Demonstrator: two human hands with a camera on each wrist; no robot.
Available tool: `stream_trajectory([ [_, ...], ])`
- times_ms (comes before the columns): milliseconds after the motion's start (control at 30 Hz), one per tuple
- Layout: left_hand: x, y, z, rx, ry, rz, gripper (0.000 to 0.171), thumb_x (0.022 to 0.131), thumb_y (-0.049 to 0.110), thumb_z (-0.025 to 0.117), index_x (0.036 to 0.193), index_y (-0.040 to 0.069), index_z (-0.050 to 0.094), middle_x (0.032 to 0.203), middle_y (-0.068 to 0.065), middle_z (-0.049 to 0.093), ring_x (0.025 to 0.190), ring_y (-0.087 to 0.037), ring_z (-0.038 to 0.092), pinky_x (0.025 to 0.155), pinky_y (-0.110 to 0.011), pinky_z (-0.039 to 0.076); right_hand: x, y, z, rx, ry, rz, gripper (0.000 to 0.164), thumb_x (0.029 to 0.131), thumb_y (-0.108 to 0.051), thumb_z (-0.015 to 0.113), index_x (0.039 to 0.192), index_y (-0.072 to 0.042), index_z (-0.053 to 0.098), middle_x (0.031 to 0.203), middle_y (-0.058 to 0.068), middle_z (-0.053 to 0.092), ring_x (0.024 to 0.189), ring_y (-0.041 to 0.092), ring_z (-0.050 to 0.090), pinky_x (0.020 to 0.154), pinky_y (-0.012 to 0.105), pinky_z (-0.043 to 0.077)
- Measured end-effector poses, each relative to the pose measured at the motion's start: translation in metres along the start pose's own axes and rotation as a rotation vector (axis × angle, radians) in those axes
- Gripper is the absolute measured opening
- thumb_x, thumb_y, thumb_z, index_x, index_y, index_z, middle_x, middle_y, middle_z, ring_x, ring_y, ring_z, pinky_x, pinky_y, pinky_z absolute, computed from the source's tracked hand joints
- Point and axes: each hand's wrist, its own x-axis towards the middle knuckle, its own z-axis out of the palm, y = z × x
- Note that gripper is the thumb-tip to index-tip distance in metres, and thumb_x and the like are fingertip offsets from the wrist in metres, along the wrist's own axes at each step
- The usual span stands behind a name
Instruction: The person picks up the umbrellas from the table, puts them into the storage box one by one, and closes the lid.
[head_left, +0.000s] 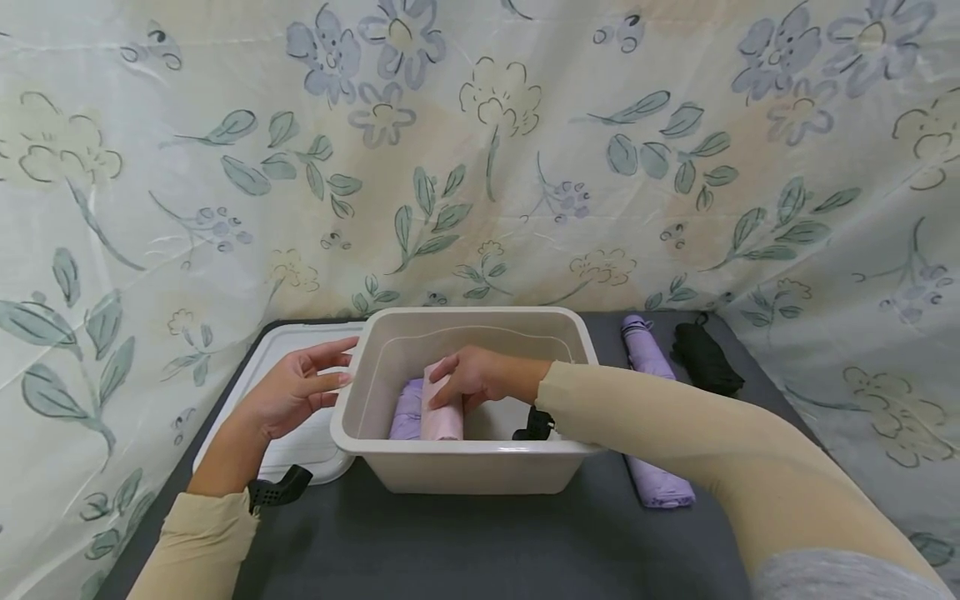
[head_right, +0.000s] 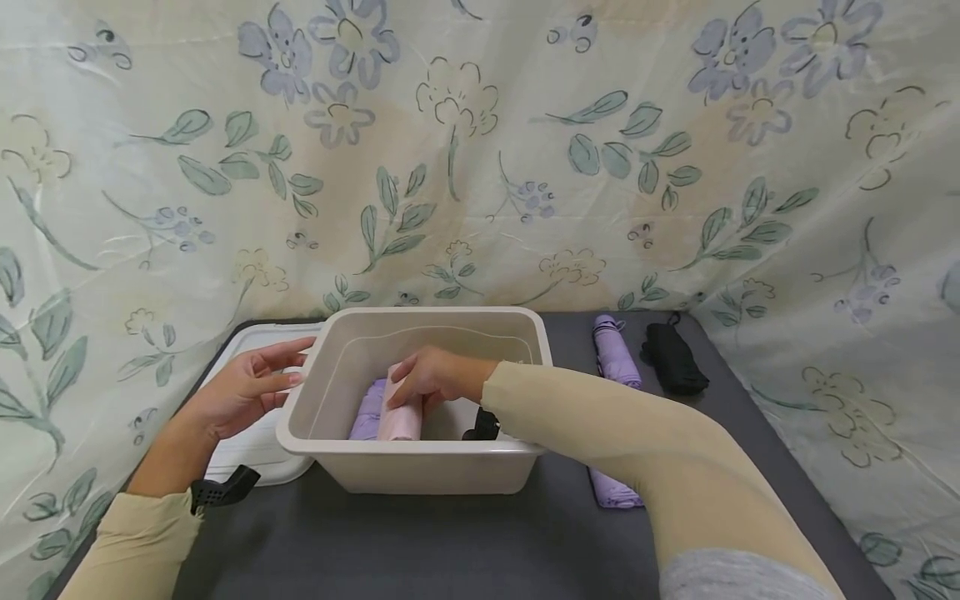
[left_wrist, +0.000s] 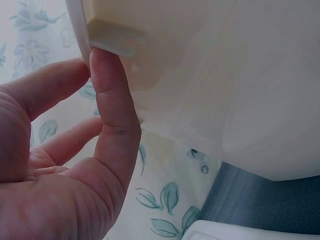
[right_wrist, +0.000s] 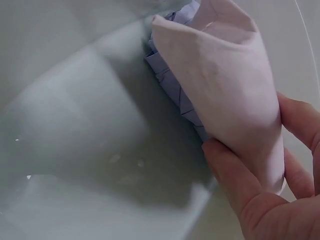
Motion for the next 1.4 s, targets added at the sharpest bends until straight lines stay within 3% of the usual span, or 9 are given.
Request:
stream_trajectory([
  [233,0.002,0.002,0.001,0.009,0.001,-0.003,0.061,0.1,0.003,0.062,0.156,0.001,0.038,0.118,-0.004,0.063,0.101,-0.014,0.071,0.086,-0.035,0.063,-0.002,0.0,0.0,-0.009,-0.036,0.019,0.052,0.084,-0.008,0.084,0.133,-0.008,0.066,0.131,0.015,0.059,0.093,0.026,0.065,0.083,0.041,0.064],
  [467,0.003,0.002,0.001,0.021,0.003,-0.007,0.062,0.1,0.002,0.062,0.156,0.0,0.036,0.119,-0.004,0.064,0.102,-0.015,0.072,0.086,-0.035,0.063,-0.007,-0.002,-0.004,-0.054,-0.095,0.093,0.067,0.087,-0.01,0.082,0.147,-0.012,0.054,0.151,0.018,0.046,0.093,0.032,0.063,0.084,0.051,0.063],
  [567,0.003,0.003,0.001,0.021,0.005,-0.01,0.062,0.1,0.002,0.062,0.156,0.0,0.037,0.118,-0.003,0.065,0.102,-0.015,0.073,0.086,-0.035,0.063,-0.01,-0.004,-0.009,-0.07,-0.117,0.115,0.069,0.089,-0.012,0.079,0.151,-0.012,0.05,0.149,0.019,0.047,0.09,0.033,0.063,0.088,0.051,0.062],
  [733,0.001,0.004,-0.001,0.019,0.013,-0.008,0.062,0.1,0.002,0.062,0.156,0.0,0.037,0.117,-0.003,0.065,0.101,-0.014,0.073,0.086,-0.035,0.063,-0.017,-0.009,-0.02,-0.07,-0.132,0.091,0.065,0.091,-0.016,0.078,0.15,-0.012,0.051,0.134,0.022,0.058,0.096,0.035,0.067,0.09,0.047,0.062],
  [933,0.0,0.004,-0.001,0.018,0.011,-0.011,0.062,0.1,0.002,0.061,0.157,0.0,0.036,0.118,-0.002,0.064,0.101,-0.014,0.072,0.086,-0.034,0.063,-0.034,-0.015,-0.032,-0.046,-0.175,0.053,0.059,0.092,-0.018,0.077,0.147,-0.012,0.056,0.14,0.019,0.058,0.123,0.04,0.064,0.094,0.047,0.061],
  [1100,-0.001,0.004,0.001,0.014,0.011,-0.015,0.063,0.1,0.002,0.062,0.157,0.0,0.036,0.118,-0.002,0.063,0.101,-0.013,0.072,0.086,-0.034,0.063,-0.05,-0.016,-0.043,-0.007,-0.193,0.014,0.054,0.092,-0.019,0.076,0.144,-0.015,0.058,0.141,0.011,0.061,0.133,0.042,0.057,0.101,0.048,0.057],
  [1400,-0.003,0.003,0.001,0.027,0.029,-0.022,0.063,0.1,0.003,0.062,0.157,0.0,0.036,0.118,-0.002,0.064,0.102,-0.014,0.072,0.087,-0.034,0.062,-0.066,-0.01,-0.066,0.073,-0.199,-0.053,0.055,0.097,-0.014,0.071,0.149,-0.015,0.052,0.147,0.015,0.058,0.122,0.03,0.066,0.103,0.047,0.056],
])
